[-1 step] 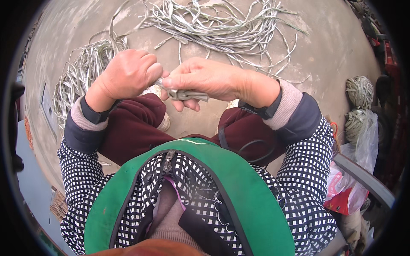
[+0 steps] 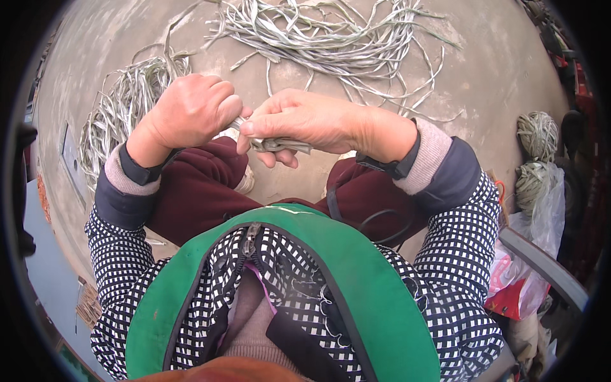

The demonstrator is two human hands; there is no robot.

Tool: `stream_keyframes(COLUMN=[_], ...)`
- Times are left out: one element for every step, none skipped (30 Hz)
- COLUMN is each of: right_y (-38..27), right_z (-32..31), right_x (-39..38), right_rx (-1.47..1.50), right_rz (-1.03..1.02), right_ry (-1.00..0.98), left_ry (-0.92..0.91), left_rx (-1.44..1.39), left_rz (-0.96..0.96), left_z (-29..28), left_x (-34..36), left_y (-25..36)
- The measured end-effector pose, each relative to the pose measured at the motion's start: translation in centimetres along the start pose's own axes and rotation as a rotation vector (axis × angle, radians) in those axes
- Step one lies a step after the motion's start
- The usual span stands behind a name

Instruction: The person sits on the floor and repeatedly picks up individual white cables, straightens them, and places them into a separate pile. The person handles each cable one at a time, organizing them into a growing stack.

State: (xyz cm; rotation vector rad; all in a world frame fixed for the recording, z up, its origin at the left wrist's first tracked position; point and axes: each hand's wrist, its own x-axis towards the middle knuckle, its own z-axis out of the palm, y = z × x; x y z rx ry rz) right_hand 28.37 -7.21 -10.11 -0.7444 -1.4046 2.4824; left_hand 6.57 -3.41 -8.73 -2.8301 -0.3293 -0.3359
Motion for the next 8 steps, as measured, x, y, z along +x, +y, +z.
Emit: stream_keyframes(right_y=[0.4, 0.8, 1.1, 1.2, 1.2, 1.0, 1.0, 1.1], right_z=[0.1, 0.2, 0.2, 0.1, -0.2, -0.5, -0.8, -0.8], right_x=[0.2, 0.0, 0.1, 0.3, 0.1, -0.2, -0.4, -0.4], right_rx=[-0.002, -0.001, 0.009, -0.004, -0.039, -0.089, -0.135, -0.157], right_rz=[0.01, -0.008, -0.029, -0.044, -0.083, -0.094, -0.125, -0.099], right_ry=[-0.005, -0.029, -0.061, -0.079, -0.06, -0.026, -0.003, 0.035], left_ry=[-0.019, -0.026, -0.019, -0.012, -0.005, -0.012, -0.043, -0.075], left_rx=[-0.031, -0.04, -0.044, -0.046, -0.042, -0.047, -0.042, -0.039], left_rz=[0.021, 0.034, 0.02, 0.005, -0.015, -0.031, -0.041, -0.053], left_z=[0.0, 0.0, 0.0, 0.0, 0.1, 0.0, -0.2, -0.3], left_x=[-0.2, 0.1, 0.0, -0.1, -0.2, -0.4, -0.6, -0.8], left_y=[0.2, 0.4, 0.5, 0.5, 0.3, 0.1, -0.1, -0.2])
